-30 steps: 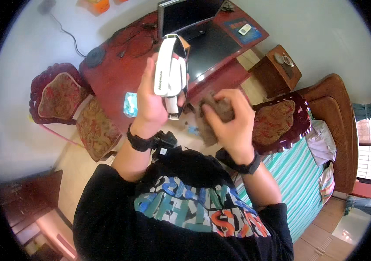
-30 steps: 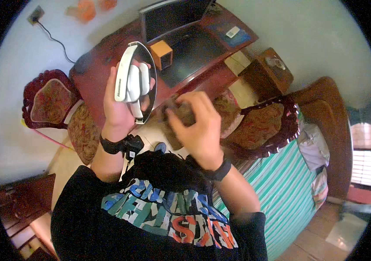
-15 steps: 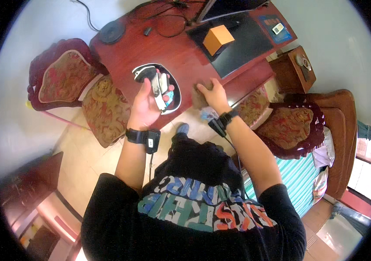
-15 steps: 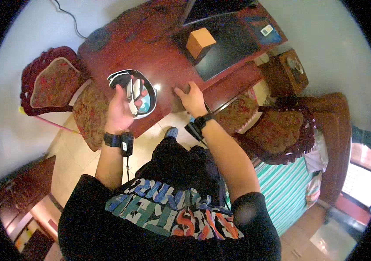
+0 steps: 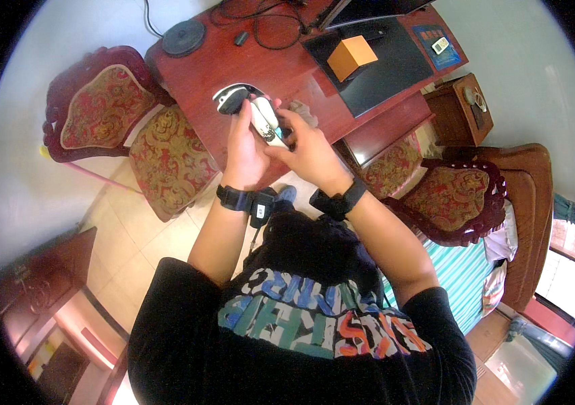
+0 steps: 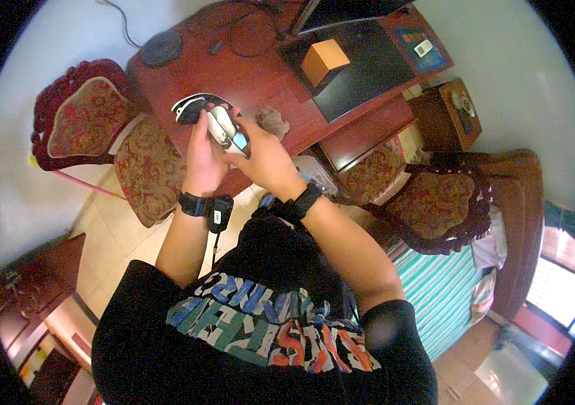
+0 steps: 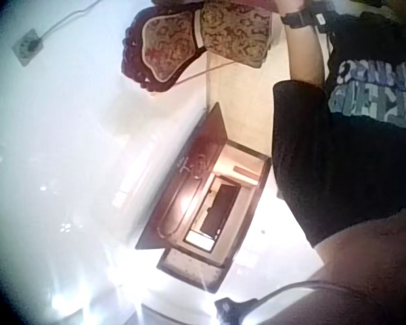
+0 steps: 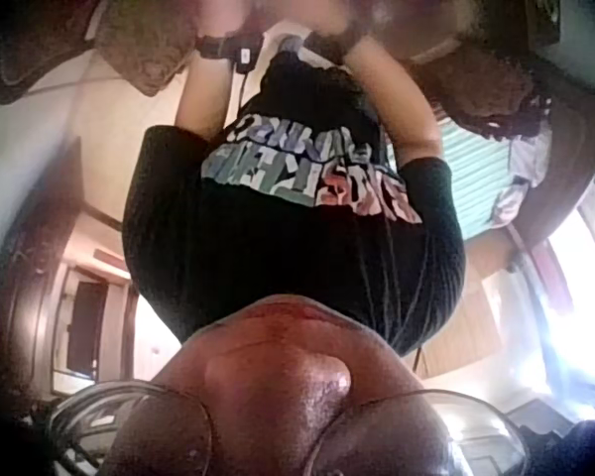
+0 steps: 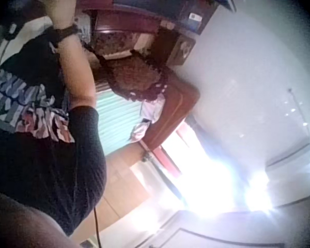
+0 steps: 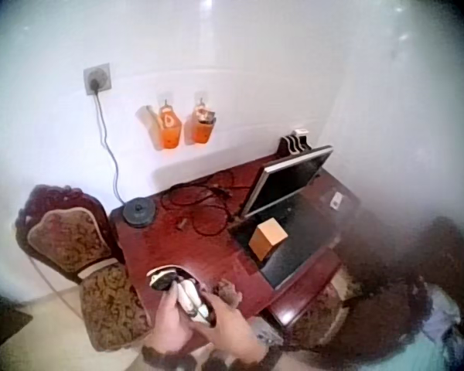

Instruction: The person wipes the surface of a wooden desk and the drawers with a cloth, then uses the same cloth to wipe down a white and black headset.

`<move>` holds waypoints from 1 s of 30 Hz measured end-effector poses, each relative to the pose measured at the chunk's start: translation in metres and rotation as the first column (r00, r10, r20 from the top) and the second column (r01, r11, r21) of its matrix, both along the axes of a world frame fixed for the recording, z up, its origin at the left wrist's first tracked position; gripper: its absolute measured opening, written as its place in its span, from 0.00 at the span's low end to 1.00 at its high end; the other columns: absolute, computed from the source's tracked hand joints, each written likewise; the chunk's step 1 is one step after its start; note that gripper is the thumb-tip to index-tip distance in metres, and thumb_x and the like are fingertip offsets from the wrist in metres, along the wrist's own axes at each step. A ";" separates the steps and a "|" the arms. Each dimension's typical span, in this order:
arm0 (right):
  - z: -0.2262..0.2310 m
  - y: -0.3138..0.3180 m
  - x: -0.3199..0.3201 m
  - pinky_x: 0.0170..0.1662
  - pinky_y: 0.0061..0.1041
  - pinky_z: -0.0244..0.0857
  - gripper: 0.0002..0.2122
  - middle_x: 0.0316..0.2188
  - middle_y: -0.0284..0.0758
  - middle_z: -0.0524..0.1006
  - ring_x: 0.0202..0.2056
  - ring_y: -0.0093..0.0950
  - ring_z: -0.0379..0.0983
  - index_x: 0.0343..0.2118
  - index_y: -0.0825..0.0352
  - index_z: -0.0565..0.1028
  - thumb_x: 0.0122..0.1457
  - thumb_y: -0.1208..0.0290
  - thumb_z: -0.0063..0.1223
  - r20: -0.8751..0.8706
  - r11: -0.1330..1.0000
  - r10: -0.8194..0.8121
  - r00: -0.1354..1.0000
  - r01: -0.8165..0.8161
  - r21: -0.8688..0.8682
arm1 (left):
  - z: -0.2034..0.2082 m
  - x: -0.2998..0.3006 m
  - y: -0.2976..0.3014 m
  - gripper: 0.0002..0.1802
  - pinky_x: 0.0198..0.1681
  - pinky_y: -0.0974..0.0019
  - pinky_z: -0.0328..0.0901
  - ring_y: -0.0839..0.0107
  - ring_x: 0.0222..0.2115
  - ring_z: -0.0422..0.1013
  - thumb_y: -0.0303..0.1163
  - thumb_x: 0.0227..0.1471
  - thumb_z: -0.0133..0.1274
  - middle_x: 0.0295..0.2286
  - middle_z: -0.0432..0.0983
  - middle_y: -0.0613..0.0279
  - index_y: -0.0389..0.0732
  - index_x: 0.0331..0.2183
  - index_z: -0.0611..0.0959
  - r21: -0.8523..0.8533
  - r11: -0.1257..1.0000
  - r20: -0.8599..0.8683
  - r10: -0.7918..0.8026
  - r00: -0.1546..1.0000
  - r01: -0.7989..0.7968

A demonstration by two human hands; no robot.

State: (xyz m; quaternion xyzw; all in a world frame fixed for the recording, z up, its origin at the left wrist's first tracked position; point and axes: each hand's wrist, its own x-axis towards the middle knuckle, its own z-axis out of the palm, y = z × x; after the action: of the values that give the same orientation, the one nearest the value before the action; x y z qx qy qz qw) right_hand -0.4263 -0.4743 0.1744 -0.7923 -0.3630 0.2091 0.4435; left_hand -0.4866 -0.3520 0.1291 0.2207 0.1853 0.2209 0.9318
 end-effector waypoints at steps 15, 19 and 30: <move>-0.009 -0.066 0.021 0.50 0.34 0.55 0.17 0.34 0.39 0.78 0.40 0.37 0.72 0.46 0.62 0.75 0.54 0.67 0.59 0.308 0.990 0.118 0.944 -0.136 0.037 | 0.038 0.017 -0.012 0.21 0.43 0.58 0.66 0.59 0.37 0.72 0.48 0.59 0.47 0.33 0.76 0.58 0.39 0.41 0.77 -0.195 0.978 0.008 -0.068 0.998 0.069; -0.004 -0.107 0.041 0.49 0.35 0.54 0.13 0.33 0.34 0.78 0.40 0.32 0.72 0.43 0.60 0.76 0.54 0.68 0.57 0.441 0.988 0.136 0.887 -0.151 -0.001 | 0.030 0.017 -0.043 0.19 0.48 0.58 0.63 0.60 0.41 0.70 0.40 0.57 0.45 0.33 0.77 0.60 0.38 0.43 0.77 -0.085 0.991 0.042 -0.101 0.994 0.105; 0.050 -0.151 0.079 0.52 0.38 0.57 0.11 0.33 0.26 0.73 0.43 0.27 0.67 0.37 0.59 0.75 0.48 0.70 0.51 0.909 0.953 0.240 0.340 -0.263 -0.153 | 0.060 -0.007 -0.077 0.18 0.50 0.56 0.64 0.59 0.44 0.71 0.35 0.54 0.44 0.39 0.75 0.52 0.36 0.45 0.74 0.230 0.968 0.033 -0.112 0.993 0.102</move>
State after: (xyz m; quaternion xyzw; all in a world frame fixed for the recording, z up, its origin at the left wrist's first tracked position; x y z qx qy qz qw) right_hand -0.3476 -0.6251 0.2245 -0.7039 -0.6664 -0.2031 0.1384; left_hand -0.4935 -0.4286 0.1893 0.3306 0.1253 0.1951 0.9148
